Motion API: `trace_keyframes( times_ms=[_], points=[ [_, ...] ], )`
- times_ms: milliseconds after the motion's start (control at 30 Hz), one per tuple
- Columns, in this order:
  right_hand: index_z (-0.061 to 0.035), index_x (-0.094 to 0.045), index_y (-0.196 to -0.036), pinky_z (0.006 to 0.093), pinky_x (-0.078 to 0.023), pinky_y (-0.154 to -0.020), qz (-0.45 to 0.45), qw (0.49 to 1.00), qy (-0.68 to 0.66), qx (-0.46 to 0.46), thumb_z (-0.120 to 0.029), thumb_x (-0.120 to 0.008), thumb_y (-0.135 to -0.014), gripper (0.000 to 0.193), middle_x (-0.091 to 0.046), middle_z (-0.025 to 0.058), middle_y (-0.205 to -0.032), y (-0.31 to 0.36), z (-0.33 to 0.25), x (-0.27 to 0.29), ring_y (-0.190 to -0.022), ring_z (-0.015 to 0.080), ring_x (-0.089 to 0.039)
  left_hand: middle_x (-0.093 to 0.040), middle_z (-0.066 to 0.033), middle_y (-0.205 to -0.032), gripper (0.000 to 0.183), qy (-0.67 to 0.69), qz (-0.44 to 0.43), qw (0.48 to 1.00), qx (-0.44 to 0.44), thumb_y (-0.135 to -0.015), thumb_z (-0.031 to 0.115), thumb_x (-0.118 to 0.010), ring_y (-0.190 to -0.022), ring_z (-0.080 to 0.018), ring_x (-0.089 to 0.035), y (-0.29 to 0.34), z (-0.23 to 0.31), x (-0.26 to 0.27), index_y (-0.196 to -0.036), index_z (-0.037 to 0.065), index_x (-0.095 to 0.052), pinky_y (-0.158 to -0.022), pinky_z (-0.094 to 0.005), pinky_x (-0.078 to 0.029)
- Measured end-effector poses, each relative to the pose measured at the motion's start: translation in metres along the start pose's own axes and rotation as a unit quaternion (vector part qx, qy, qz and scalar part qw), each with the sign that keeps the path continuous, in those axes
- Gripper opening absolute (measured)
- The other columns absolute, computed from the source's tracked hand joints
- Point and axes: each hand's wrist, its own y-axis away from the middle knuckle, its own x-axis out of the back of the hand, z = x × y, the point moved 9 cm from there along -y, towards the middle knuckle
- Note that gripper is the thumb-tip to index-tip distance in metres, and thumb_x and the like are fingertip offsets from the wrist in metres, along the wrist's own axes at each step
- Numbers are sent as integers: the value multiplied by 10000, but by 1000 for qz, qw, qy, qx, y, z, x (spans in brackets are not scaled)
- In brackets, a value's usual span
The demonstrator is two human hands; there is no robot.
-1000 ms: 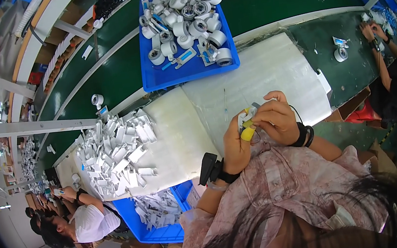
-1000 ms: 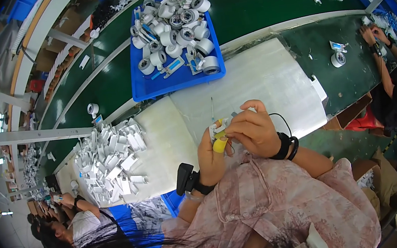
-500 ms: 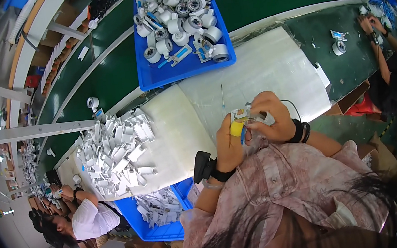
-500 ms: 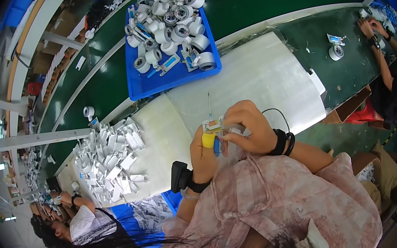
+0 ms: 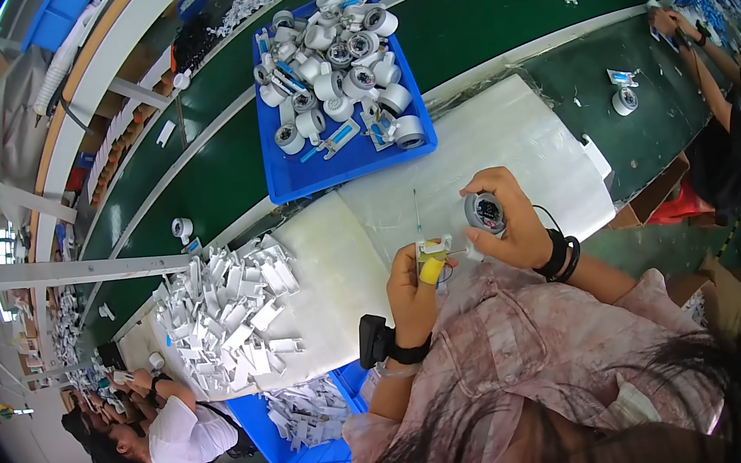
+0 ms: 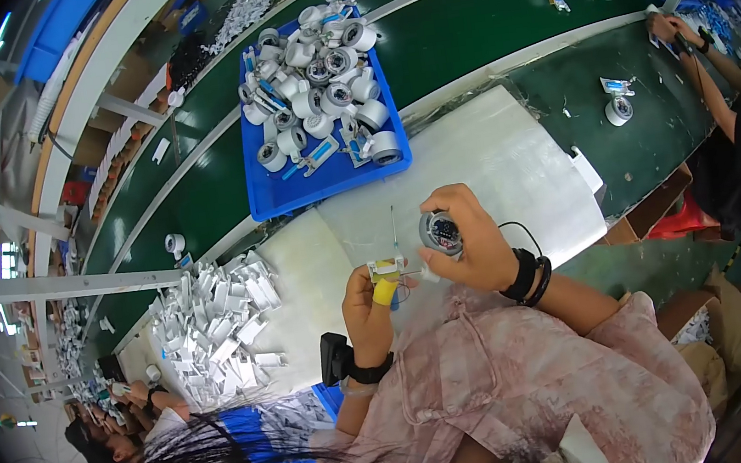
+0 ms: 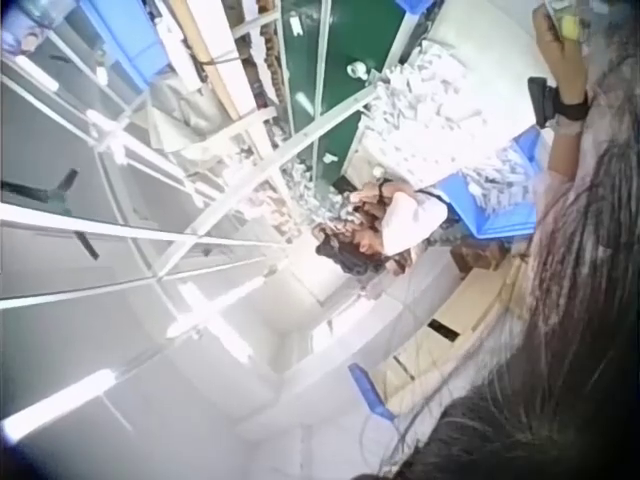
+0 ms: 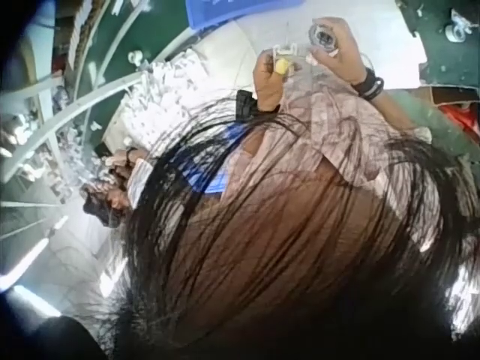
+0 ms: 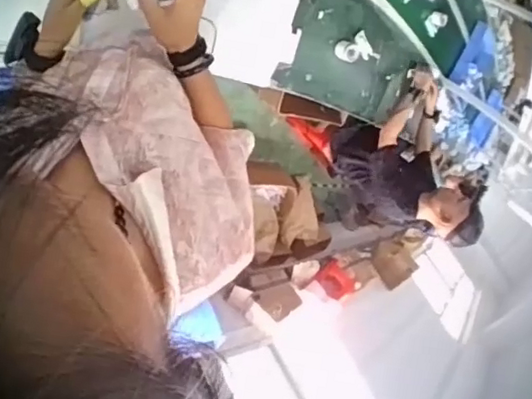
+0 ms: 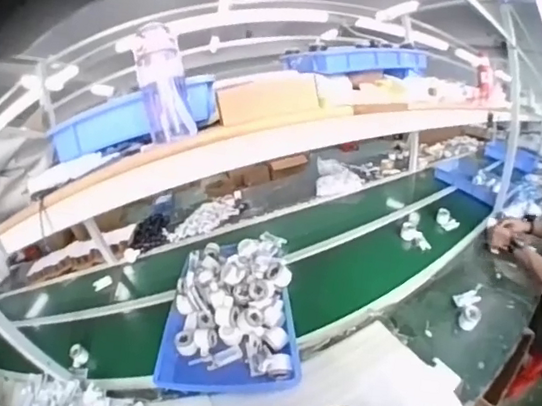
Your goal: The person picks up a fan base and a motor, fits them together, and inserts a battery. They then pick up a cover from the blue tray, snap it onto the assembly, and place the completed fan onto the conveyor belt.
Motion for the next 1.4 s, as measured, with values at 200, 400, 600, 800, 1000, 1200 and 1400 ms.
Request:
trace_keyframes(
  times_ms=[200,400,600,800,1000,1200,1400],
  points=[
    [-46,-570,-1020,312,-463,-786,10,999,4,-34,-28,-705,-729,322,-558,131,-1007,7,7,-6,-904,256,-569,-650,-64,-1003,179,2,-36,999,13,-958,93,-573,-874,-133,-645,6,-6,-9,-1106,-4,-546,-787,-250,-493],
    [-42,-637,-885,307,-510,-661,35,999,11,34,-56,-736,-727,187,-597,104,-919,4,-7,-2,-761,244,-627,-650,-74,-968,166,-19,-40,999,7,-947,66,-592,-850,-120,-624,6,-4,-10,-1088,-6,-541,-774,-257,-493],
    [-46,-664,-862,298,-511,-636,42,999,3,28,-46,-736,-730,151,-607,89,-913,7,-5,-2,-741,218,-634,-650,-67,-985,171,-2,-49,998,38,-944,65,-598,-883,-122,-627,6,-9,-11,-1091,-7,-547,-787,-260,-490],
    [-52,-681,-833,284,-505,-612,40,999,13,25,-41,-738,-732,117,-607,85,-911,7,-2,-3,-716,197,-632,-646,-69,-1027,186,-25,-65,997,41,-943,50,-590,-927,-124,-624,5,-16,-9,-1115,-10,-554,-810,-254,-483],
    [-54,-685,-832,280,-500,-598,38,999,12,22,-43,-738,-735,112,-611,83,-908,5,1,-5,-700,190,-628,-647,-62,-1067,203,-9,-56,998,42,-933,37,-600,-967,-115,-611,2,-18,-6,-1127,-11,-567,-837,-249,-476],
    [-56,-685,-829,280,-498,-598,20,1000,7,1,-46,-737,-740,103,-612,80,-902,7,10,-8,-700,189,-624,-663,-65,-1057,191,22,-56,996,71,-915,23,-613,-940,-117,-629,-2,-21,-9,-1103,-8,-590,-801,-246,-489],
    [-30,-674,-850,279,-487,-638,2,1000,-12,-5,-18,-733,-755,112,-610,98,-932,7,19,-18,-748,191,-617,-673,-64,-1026,201,42,-58,993,89,-907,31,-627,-901,-112,-641,-6,-22,-5,-1098,-16,-591,-760,-232,-488]
  ],
)
